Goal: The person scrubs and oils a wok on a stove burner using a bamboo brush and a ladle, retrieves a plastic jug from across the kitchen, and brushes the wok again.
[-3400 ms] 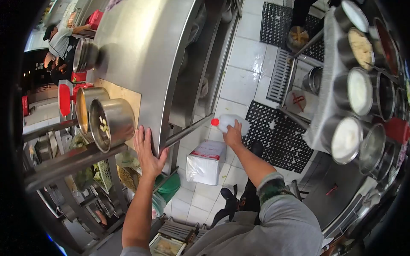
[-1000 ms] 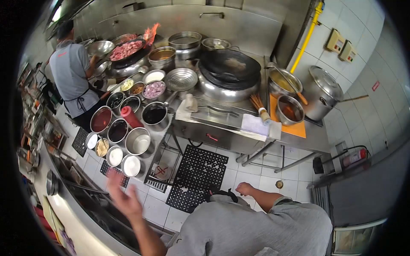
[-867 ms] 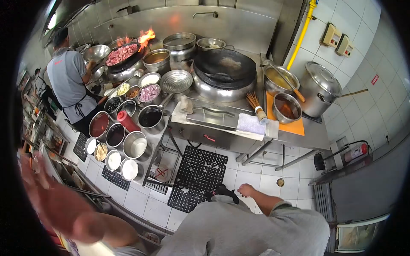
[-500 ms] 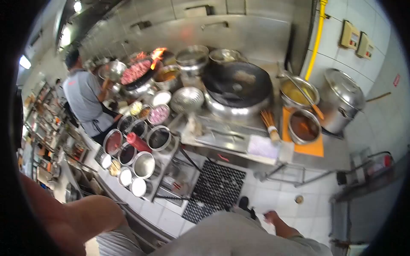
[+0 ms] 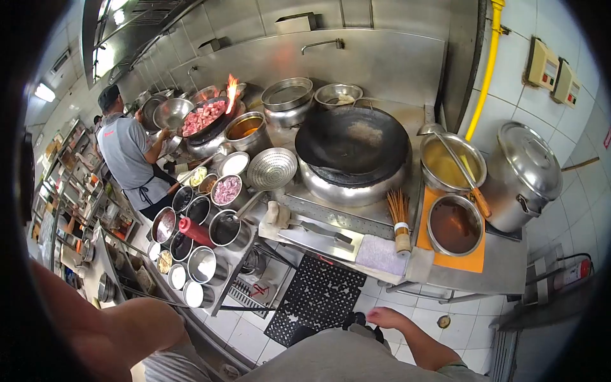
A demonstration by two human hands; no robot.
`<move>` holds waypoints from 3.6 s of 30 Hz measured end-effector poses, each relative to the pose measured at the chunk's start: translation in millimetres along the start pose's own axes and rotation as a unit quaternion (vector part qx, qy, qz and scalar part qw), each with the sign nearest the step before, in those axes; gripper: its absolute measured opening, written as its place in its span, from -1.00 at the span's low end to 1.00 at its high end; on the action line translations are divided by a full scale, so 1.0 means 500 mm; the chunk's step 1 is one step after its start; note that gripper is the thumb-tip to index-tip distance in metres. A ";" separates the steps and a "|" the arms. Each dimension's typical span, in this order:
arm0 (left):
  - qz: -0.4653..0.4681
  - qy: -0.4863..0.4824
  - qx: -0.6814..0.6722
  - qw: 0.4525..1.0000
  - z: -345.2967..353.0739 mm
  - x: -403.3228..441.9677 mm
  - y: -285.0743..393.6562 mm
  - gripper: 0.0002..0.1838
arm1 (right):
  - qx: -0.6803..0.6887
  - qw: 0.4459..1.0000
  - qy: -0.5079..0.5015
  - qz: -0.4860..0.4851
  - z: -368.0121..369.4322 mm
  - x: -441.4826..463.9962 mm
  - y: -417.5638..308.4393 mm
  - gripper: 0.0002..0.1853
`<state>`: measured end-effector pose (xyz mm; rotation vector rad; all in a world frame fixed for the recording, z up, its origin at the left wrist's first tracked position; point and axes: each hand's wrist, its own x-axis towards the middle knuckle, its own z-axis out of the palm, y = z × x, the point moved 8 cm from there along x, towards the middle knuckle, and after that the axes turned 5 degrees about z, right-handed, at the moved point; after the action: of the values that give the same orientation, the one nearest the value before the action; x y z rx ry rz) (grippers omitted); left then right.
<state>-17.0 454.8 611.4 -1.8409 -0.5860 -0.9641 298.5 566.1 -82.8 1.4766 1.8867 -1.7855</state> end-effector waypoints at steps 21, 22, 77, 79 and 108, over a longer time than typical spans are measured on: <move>-0.442 -0.414 -0.202 0.769 0.492 -0.811 -0.148 -0.60 | -0.230 0.692 0.641 0.238 -0.973 -0.315 -0.194 -0.77; -0.429 -0.431 -0.203 0.767 0.521 -0.854 -0.138 -0.56 | -0.172 0.740 0.622 0.189 -0.971 -0.276 -0.186 -0.78; -0.815 -0.056 -0.576 -0.014 0.826 -1.046 -0.142 -0.87 | 0.435 0.897 -0.031 -0.074 -0.585 0.198 -1.107 -0.94; -0.817 -0.062 -0.573 -0.018 0.823 -1.046 -0.141 -0.87 | 0.425 0.902 -0.026 -0.076 -0.578 0.192 -1.101 -0.96; -0.864 -0.080 -0.482 0.125 0.760 -1.057 -0.171 -0.33 | -0.073 0.915 0.367 -0.151 -1.041 0.694 -1.250 -0.46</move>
<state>-244.4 839.5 130.9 0.3304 1.1923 1.1561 -65.4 1301.5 246.4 2.0810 2.6440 -1.2074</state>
